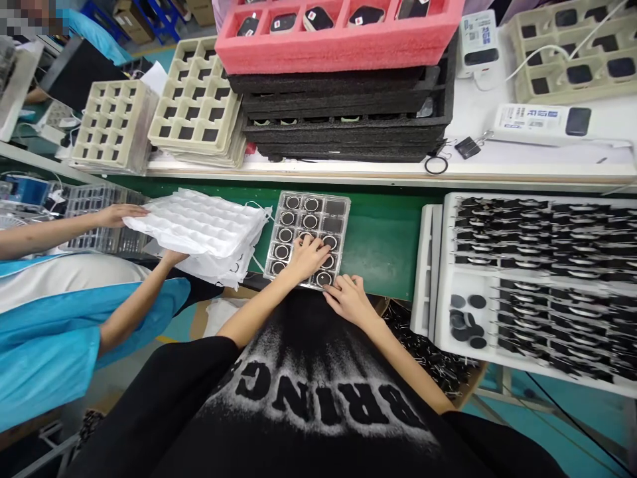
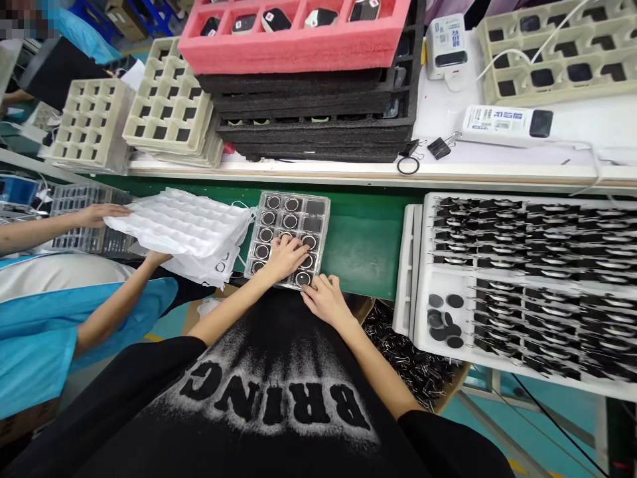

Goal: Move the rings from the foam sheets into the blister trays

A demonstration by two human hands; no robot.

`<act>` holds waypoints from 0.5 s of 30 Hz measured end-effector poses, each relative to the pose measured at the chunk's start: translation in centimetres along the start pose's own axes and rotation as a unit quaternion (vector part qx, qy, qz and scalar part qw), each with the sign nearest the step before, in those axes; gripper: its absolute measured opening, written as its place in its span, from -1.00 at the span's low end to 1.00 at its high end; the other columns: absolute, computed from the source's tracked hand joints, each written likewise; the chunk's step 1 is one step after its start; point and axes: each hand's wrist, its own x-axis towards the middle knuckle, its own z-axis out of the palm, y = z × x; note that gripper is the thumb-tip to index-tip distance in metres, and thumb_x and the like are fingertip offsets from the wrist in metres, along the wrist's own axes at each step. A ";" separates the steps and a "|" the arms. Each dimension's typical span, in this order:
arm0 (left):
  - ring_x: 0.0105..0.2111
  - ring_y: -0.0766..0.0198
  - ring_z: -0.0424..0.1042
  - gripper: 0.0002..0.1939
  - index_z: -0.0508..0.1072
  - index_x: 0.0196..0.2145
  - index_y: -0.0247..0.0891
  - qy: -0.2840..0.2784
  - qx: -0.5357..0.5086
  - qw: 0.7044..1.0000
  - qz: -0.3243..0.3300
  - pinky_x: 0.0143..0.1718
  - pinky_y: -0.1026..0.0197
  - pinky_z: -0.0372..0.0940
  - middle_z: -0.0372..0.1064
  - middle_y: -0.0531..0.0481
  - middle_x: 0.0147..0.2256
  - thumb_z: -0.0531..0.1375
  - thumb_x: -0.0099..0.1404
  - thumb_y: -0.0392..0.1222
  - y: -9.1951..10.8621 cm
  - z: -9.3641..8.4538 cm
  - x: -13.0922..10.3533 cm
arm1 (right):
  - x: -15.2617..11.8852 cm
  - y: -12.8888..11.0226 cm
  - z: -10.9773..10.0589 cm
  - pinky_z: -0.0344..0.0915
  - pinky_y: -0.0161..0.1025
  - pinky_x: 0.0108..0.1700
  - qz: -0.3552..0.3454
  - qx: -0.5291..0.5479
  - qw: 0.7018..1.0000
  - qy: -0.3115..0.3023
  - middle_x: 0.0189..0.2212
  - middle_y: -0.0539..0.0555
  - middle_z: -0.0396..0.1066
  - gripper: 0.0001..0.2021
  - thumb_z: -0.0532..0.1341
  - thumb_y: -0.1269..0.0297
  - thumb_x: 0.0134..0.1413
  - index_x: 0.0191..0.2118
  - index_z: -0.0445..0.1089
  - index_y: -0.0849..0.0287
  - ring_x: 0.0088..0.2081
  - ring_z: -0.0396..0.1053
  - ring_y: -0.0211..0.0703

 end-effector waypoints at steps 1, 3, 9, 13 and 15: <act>0.04 -0.07 0.28 -0.61 0.53 0.11 -0.09 0.000 0.004 1.000 0.000 -0.01 -0.14 0.08 0.44 -0.22 0.03 -0.03 0.56 -0.05 0.1 0.0 -0.1 | 0.1 0.0 0.0 -0.02 -0.06 -0.07 -0.002 0.000 1.000 -0.002 -0.31 0.10 0.36 -0.74 0.14 0.23 0.43 -0.05 0.58 0.14 -0.21 0.19 -0.09; 0.04 -0.07 0.29 -0.62 0.53 0.09 -0.10 0.002 0.006 1.000 -0.002 -0.01 -0.15 0.09 0.45 -0.22 0.03 -0.03 0.56 -0.09 0.4 0.0 -0.3 | 0.3 0.1 -0.1 -0.02 -0.06 -0.07 -0.009 0.000 1.000 -0.006 -0.32 0.09 0.36 -0.75 0.15 0.22 0.43 -0.05 0.58 0.14 -0.21 0.20 -0.09; 0.10 -0.06 0.28 -0.64 0.50 0.12 -0.13 -0.001 -0.013 1.000 0.011 0.05 -0.14 0.08 0.41 -0.23 0.12 0.05 0.48 -0.25 1.1 0.3 -0.3 | 0.6 0.5 0.0 0.03 -0.05 -0.04 0.002 0.003 1.000 0.031 -0.34 0.07 0.39 -0.75 0.14 0.22 0.43 -0.05 0.58 0.13 -0.22 0.26 -0.12; 0.10 -0.02 0.30 -0.61 0.45 0.21 -0.13 0.025 -0.080 0.996 -0.013 0.05 -0.10 0.10 0.41 -0.22 0.10 0.06 0.50 -0.17 0.6 -0.1 -0.5 | 0.4 1.6 0.6 0.12 -0.06 -0.01 0.161 0.042 0.977 0.131 -0.36 0.07 0.38 -0.68 0.08 0.17 0.44 -0.06 0.58 0.11 -0.21 0.33 -0.10; 0.10 0.01 0.31 -0.59 0.42 0.24 -0.12 0.076 -0.133 0.985 -0.081 0.05 -0.06 0.12 0.40 -0.19 0.10 0.04 0.52 -0.10 -0.7 -0.6 -1.0 | 0.6 2.3 1.2 0.20 -0.04 0.04 0.245 0.105 0.952 0.153 -0.21 0.13 0.44 -0.62 0.06 0.08 0.43 0.05 0.55 0.11 -0.10 0.38 -0.04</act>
